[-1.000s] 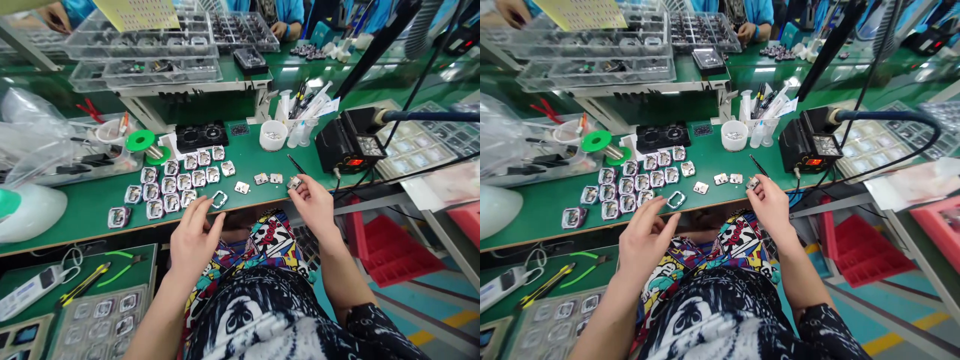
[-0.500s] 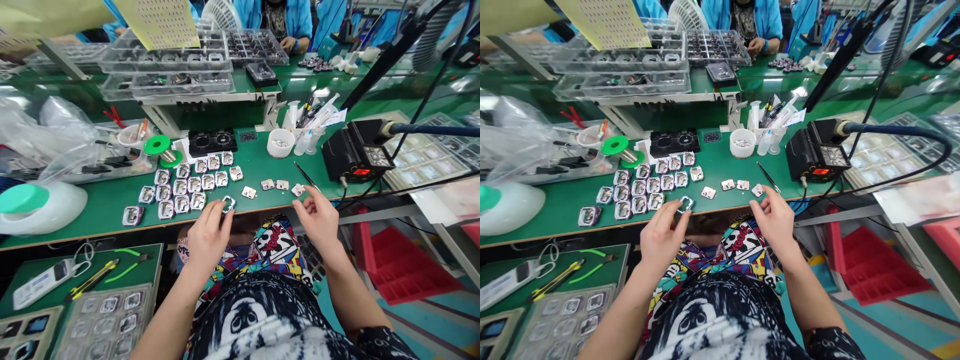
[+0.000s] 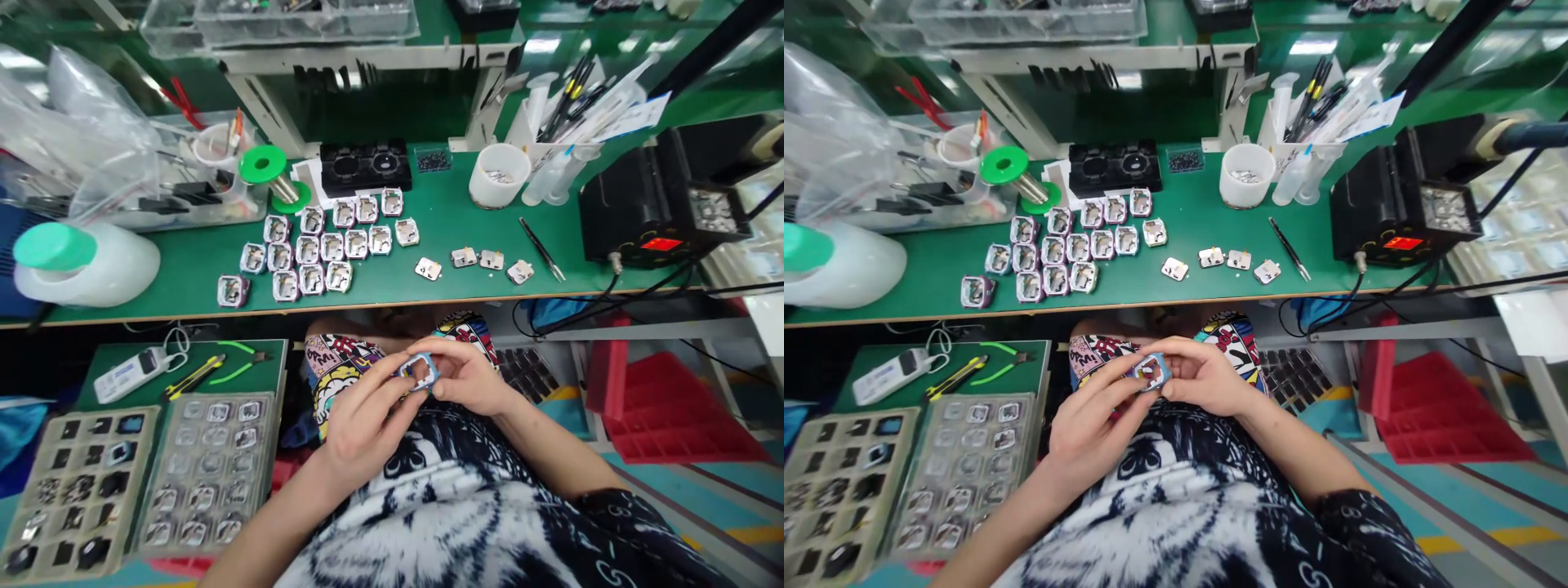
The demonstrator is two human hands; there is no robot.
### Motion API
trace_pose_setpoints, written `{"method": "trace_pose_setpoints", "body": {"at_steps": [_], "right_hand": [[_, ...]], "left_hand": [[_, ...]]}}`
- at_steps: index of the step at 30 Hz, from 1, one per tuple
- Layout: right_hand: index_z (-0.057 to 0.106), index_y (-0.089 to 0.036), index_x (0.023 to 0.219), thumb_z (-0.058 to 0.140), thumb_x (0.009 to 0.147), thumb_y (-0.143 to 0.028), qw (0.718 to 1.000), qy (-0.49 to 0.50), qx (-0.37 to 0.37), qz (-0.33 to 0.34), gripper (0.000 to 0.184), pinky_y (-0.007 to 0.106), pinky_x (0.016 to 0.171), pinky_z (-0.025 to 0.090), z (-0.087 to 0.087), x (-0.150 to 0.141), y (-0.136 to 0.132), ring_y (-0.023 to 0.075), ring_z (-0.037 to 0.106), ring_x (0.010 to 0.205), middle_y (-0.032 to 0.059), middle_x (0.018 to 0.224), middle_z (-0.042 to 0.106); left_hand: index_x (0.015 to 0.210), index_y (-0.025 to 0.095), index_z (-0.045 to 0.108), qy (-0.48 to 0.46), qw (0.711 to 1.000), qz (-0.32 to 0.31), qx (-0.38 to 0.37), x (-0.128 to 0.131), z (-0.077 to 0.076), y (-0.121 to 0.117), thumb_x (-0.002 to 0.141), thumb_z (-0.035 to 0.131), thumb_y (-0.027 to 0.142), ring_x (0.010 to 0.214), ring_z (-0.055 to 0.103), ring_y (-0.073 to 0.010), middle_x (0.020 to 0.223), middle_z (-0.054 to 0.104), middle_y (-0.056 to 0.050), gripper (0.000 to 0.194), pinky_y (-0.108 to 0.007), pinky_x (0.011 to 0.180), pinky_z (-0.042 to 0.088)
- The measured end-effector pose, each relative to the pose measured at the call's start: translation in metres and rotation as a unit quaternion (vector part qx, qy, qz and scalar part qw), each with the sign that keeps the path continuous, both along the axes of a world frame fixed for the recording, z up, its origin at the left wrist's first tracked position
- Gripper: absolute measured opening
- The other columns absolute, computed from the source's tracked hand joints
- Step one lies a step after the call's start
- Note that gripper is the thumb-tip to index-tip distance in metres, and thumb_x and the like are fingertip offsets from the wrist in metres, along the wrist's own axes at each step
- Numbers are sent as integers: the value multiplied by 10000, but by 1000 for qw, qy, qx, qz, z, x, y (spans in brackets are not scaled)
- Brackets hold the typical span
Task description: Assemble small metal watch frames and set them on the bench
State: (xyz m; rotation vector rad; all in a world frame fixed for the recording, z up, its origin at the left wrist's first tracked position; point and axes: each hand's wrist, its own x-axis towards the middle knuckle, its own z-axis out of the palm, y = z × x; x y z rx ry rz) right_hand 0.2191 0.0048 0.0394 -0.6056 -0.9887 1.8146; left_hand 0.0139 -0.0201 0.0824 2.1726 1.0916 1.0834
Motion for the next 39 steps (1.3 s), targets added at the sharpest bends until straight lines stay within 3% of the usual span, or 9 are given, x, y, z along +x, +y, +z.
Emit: {"method": "trace_pose_setpoints", "body": {"at_steps": [3,6,10,14,18,25,39], "right_hand": [[783,-280,1283,968,787,-402,1000,-7,10,4,543,273,847,614,-9,5,0,144,709,924,49,1138,758],[787,-270,1277,970,775,-454,999,-28,18,10,565,301,884,625,-16,10,-1,173,726,1006,77,1209,754],[791,-265,1270,969,784,-417,999,-36,38,9,540,354,1008,616,-16,11,-2,220,713,1185,102,1319,733],[785,-274,1283,943,825,-305,998,-40,55,13,485,382,1058,608,-10,12,-2,225,704,1231,100,1335,727],[782,-280,1286,931,834,-291,990,-104,94,7,476,415,1078,609,-6,18,1,242,706,1244,101,1342,726],[773,-290,1298,876,895,-331,947,-234,218,13,418,457,1075,623,2,21,11,252,722,1211,88,1313,754],[758,-295,1329,857,912,-324,935,-258,240,31,430,436,1043,641,2,21,11,246,725,1222,77,1309,761]], "left_hand": [[1207,183,709,-7,1000,-4,0,2,-2,0,938,788,53,1215,730,-239,1352,712,-120,309,-357,1094,608],[1235,190,700,-5,1000,-11,-14,3,1,0,946,793,77,1228,711,-248,1383,676,-132,324,-384,1074,616],[1259,212,707,-1,1000,-8,-26,1,3,-2,954,780,81,1012,709,-198,1420,603,-145,341,-406,940,640],[1223,225,727,-5,1000,0,-23,4,3,-1,947,772,65,1004,671,-207,1219,618,-106,322,-347,803,611],[1109,203,717,-17,999,-24,-33,9,6,3,966,727,39,966,660,-189,1023,644,-54,218,-341,835,584],[1036,203,706,-28,995,-47,-80,1,4,7,991,687,54,919,672,-161,987,668,-35,157,-302,836,567],[1013,184,697,-2,993,-73,-92,-3,-1,8,992,667,47,897,650,-173,975,674,-47,142,-307,810,539]]}}
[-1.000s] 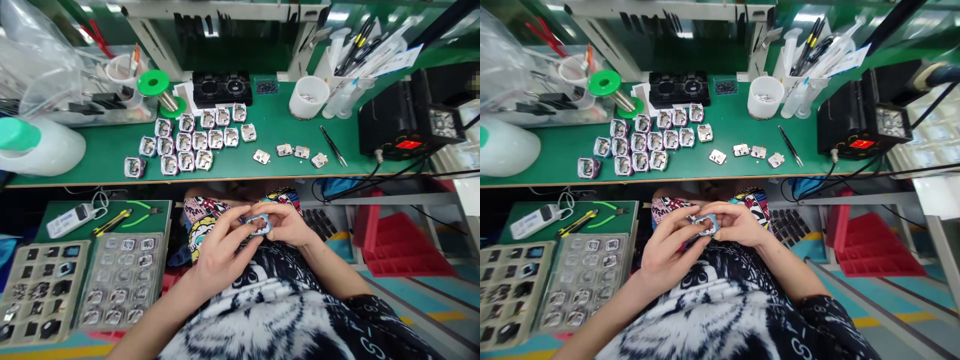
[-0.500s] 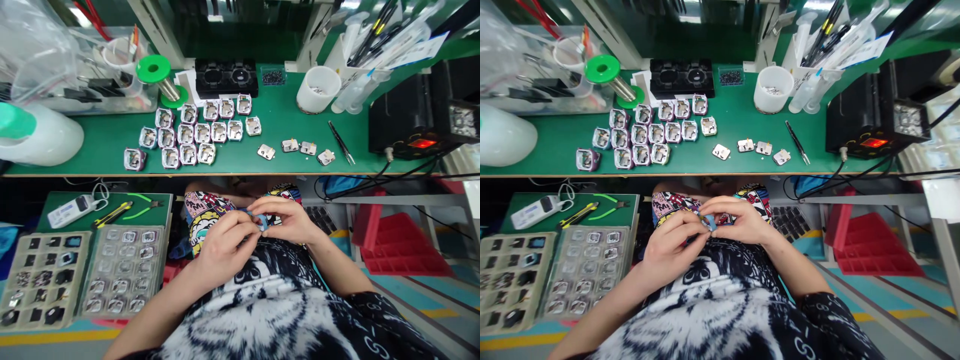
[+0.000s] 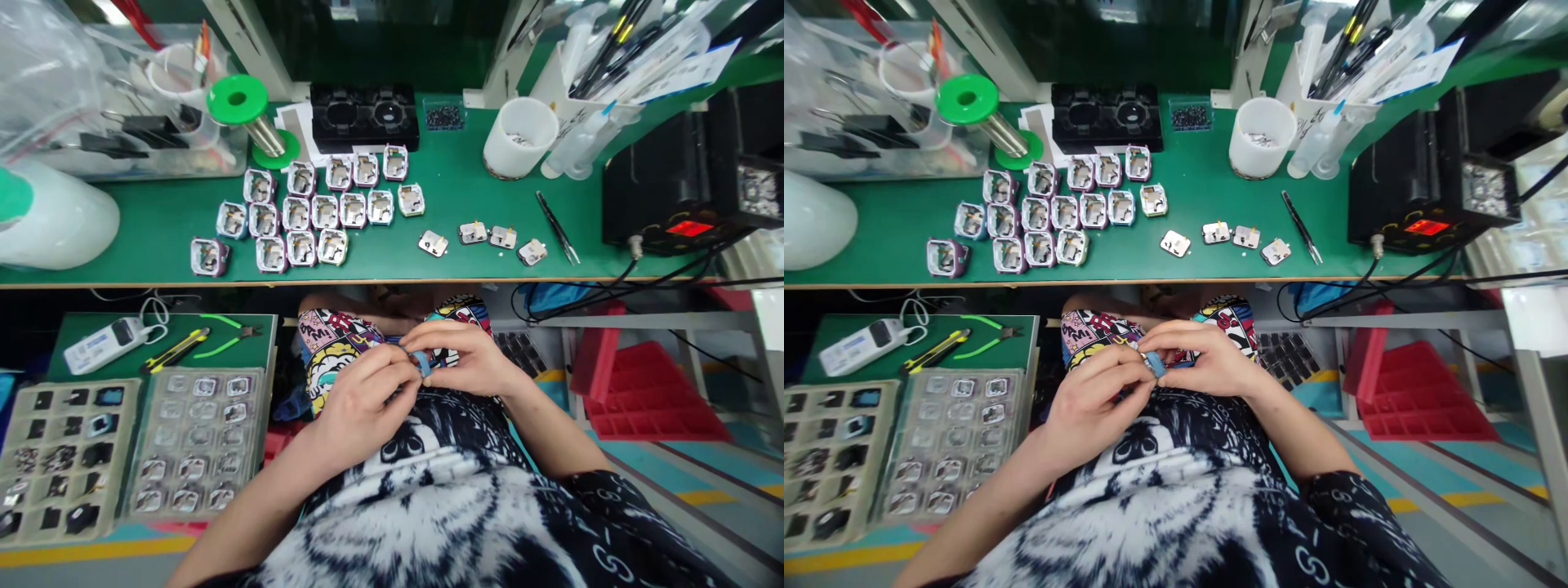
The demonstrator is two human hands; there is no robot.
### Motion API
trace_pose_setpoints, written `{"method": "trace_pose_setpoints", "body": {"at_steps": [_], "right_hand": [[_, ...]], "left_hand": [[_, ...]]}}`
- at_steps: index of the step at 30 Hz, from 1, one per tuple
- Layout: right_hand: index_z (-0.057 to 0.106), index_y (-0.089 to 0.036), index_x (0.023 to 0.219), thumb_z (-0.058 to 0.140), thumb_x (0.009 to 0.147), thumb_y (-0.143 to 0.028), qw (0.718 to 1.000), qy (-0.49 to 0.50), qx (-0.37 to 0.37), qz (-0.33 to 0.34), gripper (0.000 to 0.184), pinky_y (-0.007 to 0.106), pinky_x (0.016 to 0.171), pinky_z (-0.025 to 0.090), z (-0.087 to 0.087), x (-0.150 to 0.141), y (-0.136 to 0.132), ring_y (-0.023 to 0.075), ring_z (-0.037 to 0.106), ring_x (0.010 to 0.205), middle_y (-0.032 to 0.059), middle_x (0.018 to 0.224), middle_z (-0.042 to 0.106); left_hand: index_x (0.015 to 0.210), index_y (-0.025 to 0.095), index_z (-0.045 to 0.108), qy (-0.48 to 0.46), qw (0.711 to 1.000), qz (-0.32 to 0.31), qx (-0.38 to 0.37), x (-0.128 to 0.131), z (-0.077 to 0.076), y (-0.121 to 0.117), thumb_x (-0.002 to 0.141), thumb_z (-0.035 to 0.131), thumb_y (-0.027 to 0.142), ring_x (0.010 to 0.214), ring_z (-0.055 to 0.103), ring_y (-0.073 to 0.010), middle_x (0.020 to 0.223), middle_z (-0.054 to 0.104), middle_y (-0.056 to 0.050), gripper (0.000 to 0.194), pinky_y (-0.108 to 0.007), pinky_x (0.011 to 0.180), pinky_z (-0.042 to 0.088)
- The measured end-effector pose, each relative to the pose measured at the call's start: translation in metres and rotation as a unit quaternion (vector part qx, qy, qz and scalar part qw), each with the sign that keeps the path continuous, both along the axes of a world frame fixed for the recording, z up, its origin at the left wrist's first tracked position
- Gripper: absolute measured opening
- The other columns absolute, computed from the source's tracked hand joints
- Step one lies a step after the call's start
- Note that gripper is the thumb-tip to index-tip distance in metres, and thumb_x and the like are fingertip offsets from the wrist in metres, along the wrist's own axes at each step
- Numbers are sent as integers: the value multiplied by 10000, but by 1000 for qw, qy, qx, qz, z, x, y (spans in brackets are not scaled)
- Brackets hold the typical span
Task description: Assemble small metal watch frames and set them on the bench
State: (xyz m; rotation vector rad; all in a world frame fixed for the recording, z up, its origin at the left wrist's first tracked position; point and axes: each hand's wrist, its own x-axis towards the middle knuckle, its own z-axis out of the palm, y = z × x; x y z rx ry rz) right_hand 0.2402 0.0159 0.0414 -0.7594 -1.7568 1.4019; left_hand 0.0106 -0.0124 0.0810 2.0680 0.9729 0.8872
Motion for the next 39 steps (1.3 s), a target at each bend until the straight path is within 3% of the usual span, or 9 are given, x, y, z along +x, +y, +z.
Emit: {"method": "trace_pose_setpoints", "body": {"at_steps": [11,21,39], "right_hand": [[753,-277,1331,831,934,-321,1000,-18,1,12,407,448,1085,621,1,-1,-3,244,716,1245,77,1318,758],[724,-280,1392,755,963,-167,1000,-13,5,15,445,435,1155,574,-3,-4,-7,230,700,1307,71,1372,747],[731,-262,1378,761,963,-199,1000,-7,-19,-4,420,437,1166,575,-4,-6,-6,227,714,1269,76,1360,750]], "left_hand": [[1025,192,665,34,999,-31,6,-3,-5,-3,1033,610,80,886,647,-177,981,674,-47,124,-315,817,539],[1013,182,653,73,997,-22,-8,-4,-12,-7,1050,597,91,863,633,-177,942,645,-36,113,-307,807,500],[976,199,611,24,998,-3,-50,-7,-15,-7,1050,583,84,857,596,-160,937,612,-25,139,-289,785,467]]}}
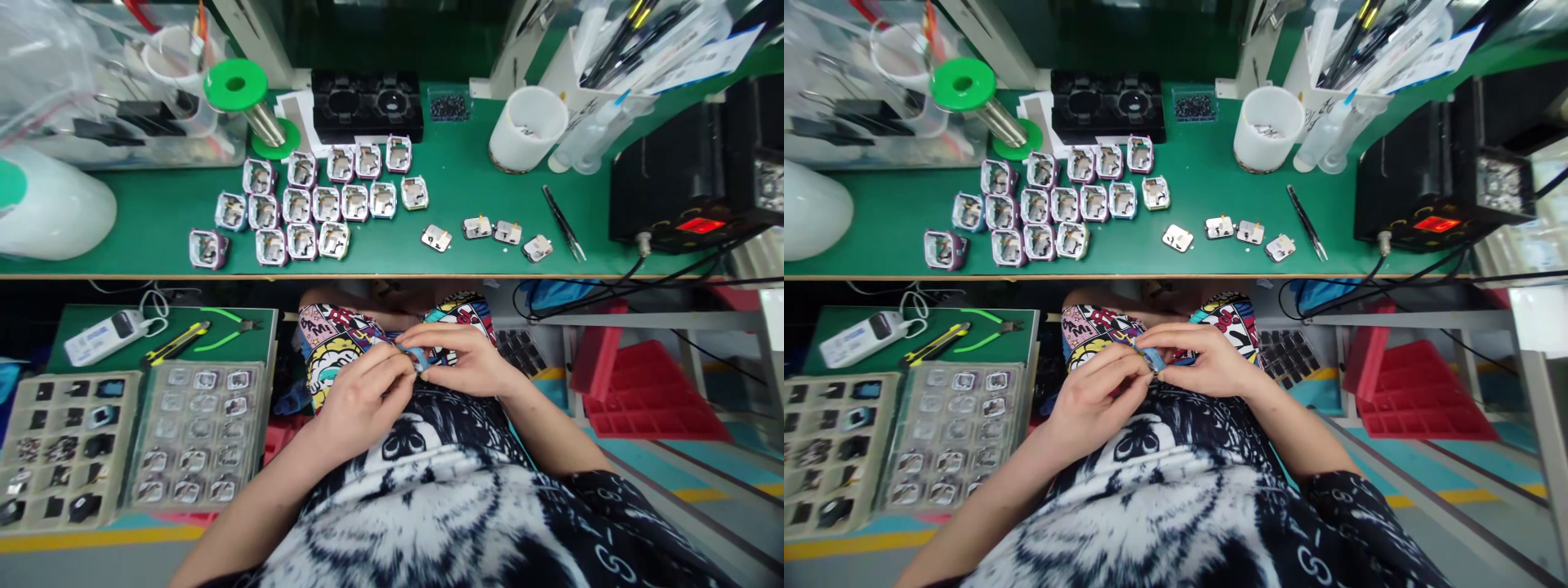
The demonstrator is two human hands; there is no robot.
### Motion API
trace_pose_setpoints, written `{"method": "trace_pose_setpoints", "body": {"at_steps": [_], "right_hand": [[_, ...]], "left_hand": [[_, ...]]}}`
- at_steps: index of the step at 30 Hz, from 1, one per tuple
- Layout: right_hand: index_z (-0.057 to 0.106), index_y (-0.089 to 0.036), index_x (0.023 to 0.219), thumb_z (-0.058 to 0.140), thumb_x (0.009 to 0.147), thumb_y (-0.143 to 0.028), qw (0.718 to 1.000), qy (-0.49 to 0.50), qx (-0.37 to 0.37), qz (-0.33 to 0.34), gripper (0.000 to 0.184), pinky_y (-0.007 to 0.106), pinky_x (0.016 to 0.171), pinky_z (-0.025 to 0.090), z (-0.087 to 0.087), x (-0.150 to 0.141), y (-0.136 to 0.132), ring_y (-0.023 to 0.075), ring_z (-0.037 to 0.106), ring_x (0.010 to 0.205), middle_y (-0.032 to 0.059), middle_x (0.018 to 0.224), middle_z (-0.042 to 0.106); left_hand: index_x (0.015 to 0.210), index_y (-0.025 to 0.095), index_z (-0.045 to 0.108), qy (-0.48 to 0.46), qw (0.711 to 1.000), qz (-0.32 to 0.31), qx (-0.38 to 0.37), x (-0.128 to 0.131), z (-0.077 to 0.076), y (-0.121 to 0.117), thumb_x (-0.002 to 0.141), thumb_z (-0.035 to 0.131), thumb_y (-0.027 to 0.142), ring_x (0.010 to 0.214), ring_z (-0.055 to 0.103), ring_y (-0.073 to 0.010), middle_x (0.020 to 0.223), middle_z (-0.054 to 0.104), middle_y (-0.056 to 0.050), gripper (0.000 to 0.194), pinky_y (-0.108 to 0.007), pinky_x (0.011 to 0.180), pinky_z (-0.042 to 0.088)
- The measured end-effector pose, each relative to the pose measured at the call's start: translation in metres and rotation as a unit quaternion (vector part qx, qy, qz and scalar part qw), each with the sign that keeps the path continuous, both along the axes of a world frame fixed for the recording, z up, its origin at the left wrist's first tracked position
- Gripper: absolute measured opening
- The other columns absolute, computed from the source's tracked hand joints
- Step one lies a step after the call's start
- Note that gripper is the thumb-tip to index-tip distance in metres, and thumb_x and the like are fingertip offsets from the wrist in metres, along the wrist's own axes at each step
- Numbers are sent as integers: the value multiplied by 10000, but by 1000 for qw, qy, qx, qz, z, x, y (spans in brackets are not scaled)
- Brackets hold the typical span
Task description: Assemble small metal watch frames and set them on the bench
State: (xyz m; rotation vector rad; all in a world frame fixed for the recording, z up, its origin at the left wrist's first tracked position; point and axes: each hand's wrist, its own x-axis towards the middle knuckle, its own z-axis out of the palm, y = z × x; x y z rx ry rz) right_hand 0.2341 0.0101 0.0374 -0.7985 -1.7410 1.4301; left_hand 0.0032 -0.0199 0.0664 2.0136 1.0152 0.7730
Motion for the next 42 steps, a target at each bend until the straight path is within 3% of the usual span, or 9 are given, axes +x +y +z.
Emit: {"method": "trace_pose_setpoints", "body": {"at_steps": [7,14,20,24,29,35,42], "right_hand": [[742,-290,1351,791,929,-216,999,-46,6,-17,431,410,1140,582,2,3,-5,244,718,1264,68,1331,766],[750,-269,1357,783,930,-264,993,-94,-46,-56,428,440,1166,570,-30,10,-2,305,699,1330,140,1433,716],[788,-252,1304,832,909,-354,991,-57,-99,-76,410,395,1116,600,-38,10,-3,321,742,1268,159,1417,730],[804,-252,1271,866,874,-352,989,-41,-112,-93,414,340,1064,621,-46,12,-3,318,760,1237,149,1394,747],[802,-246,1275,904,828,-366,984,-42,-138,-102,474,328,1043,629,-49,13,-2,326,769,1217,142,1389,751],[830,-260,1229,921,790,-365,987,-41,-118,-104,460,317,996,647,-38,7,2,342,791,1162,133,1324,784],[831,-246,1237,902,805,-387,987,-76,-121,-78,460,340,1033,633,-41,7,4,346,777,1197,145,1354,767]], "left_hand": [[937,202,601,-28,999,34,3,6,5,-1,1029,569,82,858,579,-163,899,603,-21,154,-273,784,462],[912,205,591,-56,993,83,55,12,-10,3,921,602,95,842,613,-167,922,639,-35,111,-263,762,484],[876,201,603,-94,986,130,54,13,-13,5,882,607,104,797,615,-148,895,642,-27,97,-240,712,478],[941,196,691,-108,985,132,35,14,-15,6,875,675,159,704,593,-110,920,651,-19,78,-214,642,466],[1076,208,770,-71,987,141,16,16,-20,3,845,763,241,643,571,-98,969,664,-28,233,-219,621,498],[1123,206,784,-30,992,122,18,11,-16,4,919,717,266,788,679,-153,1023,710,-57,223,-246,739,579],[1024,184,763,-4,996,78,49,3,-19,5,987,646,241,883,722,-180,977,737,-63,136,-256,809,585]]}}
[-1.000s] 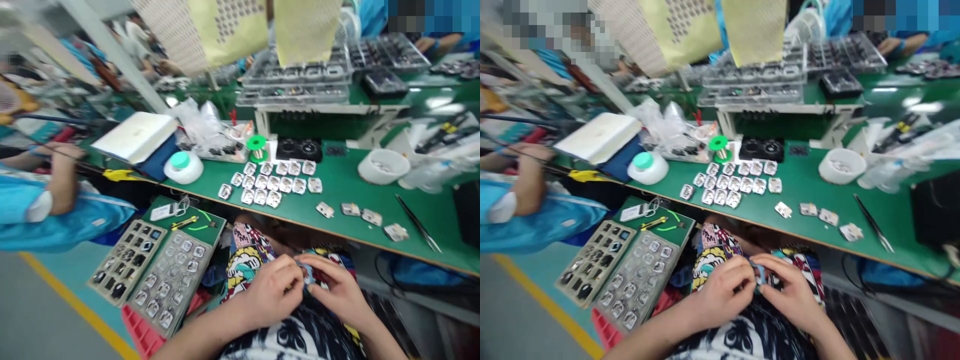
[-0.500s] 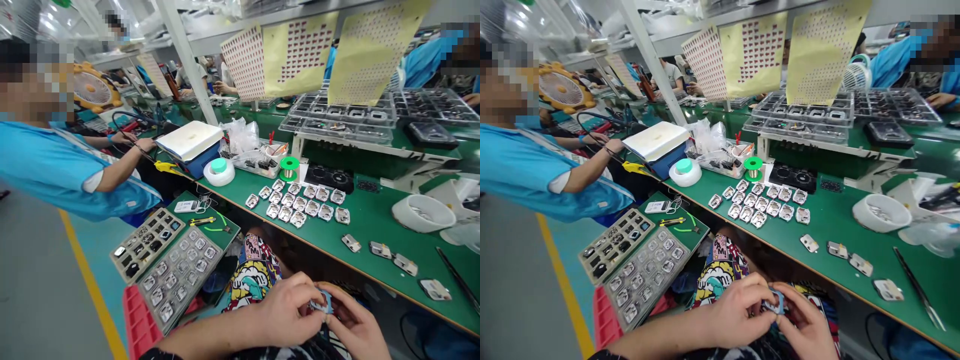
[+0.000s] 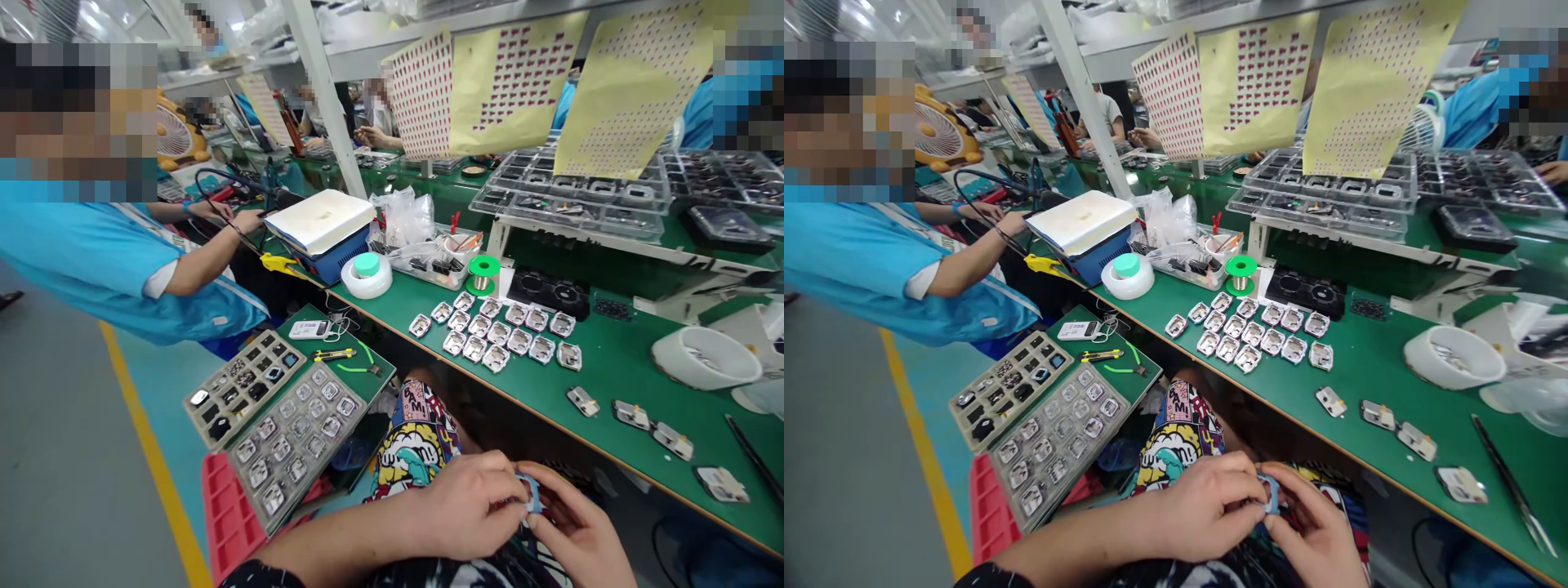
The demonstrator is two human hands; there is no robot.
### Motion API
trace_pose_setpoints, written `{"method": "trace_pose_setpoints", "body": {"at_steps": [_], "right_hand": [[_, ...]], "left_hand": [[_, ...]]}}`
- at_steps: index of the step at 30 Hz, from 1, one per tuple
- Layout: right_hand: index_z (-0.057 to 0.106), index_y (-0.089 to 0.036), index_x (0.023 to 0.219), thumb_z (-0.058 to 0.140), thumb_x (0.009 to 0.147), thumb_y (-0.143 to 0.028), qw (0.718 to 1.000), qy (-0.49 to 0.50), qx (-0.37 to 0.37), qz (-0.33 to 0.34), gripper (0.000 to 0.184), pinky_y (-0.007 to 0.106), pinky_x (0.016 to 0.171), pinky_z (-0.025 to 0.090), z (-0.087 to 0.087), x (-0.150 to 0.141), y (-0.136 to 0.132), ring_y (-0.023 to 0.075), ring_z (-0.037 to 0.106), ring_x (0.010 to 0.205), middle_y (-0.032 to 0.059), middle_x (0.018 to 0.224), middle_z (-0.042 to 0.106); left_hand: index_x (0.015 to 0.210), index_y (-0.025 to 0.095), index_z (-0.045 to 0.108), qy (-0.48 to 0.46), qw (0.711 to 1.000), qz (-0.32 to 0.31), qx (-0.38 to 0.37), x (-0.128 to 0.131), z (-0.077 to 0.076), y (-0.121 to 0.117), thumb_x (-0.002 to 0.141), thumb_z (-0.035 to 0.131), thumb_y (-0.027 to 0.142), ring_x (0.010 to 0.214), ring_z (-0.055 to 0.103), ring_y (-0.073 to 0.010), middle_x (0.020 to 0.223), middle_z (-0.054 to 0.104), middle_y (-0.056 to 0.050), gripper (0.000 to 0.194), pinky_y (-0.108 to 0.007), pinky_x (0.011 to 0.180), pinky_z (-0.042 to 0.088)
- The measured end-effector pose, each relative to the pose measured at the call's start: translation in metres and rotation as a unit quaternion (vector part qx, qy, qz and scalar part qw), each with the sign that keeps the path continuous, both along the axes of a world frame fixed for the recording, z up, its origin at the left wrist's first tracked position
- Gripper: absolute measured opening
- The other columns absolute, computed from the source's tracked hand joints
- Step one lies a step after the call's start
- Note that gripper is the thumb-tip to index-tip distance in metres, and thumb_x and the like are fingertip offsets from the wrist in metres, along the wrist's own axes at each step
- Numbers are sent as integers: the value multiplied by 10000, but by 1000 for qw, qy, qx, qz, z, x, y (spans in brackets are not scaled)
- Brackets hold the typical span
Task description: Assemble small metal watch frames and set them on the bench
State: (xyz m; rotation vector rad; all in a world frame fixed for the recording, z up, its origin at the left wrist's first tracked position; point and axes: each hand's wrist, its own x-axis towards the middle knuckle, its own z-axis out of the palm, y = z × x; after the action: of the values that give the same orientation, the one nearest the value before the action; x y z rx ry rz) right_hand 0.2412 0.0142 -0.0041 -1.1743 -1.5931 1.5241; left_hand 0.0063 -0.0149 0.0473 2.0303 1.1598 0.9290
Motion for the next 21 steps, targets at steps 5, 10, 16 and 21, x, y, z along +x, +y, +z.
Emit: {"method": "trace_pose_setpoints", "body": {"at_steps": [5,10,16,21], "right_hand": [[843,-239,1208,892,805,-438,1000,-21,10,6,452,337,1010,646,2,-3,0,343,789,1167,149,1319,783],[855,-227,1175,890,793,-465,999,-31,20,-1,451,332,986,653,6,-9,0,343,804,1123,154,1270,800],[848,-247,1199,880,808,-381,1000,-9,18,-5,414,299,964,647,5,-11,1,317,817,1086,132,1257,808],[840,-248,1222,869,819,-402,1000,-2,13,-6,433,294,988,632,-8,-6,0,313,808,1115,132,1289,796]], "left_hand": [[915,185,731,23,999,-5,38,-3,-2,0,1001,596,204,808,702,-168,892,734,-49,161,-265,741,552],[871,193,696,60,996,2,67,-4,-3,0,991,591,224,762,675,-172,828,696,-43,163,-274,697,535],[870,195,688,70,995,29,72,-1,-7,-2,915,642,230,721,655,-170,816,668,-37,74,-268,661,536],[847,203,683,35,996,59,63,5,-13,-3,866,657,189,715,657,-164,820,683,-35,35,-258,656,534]]}}
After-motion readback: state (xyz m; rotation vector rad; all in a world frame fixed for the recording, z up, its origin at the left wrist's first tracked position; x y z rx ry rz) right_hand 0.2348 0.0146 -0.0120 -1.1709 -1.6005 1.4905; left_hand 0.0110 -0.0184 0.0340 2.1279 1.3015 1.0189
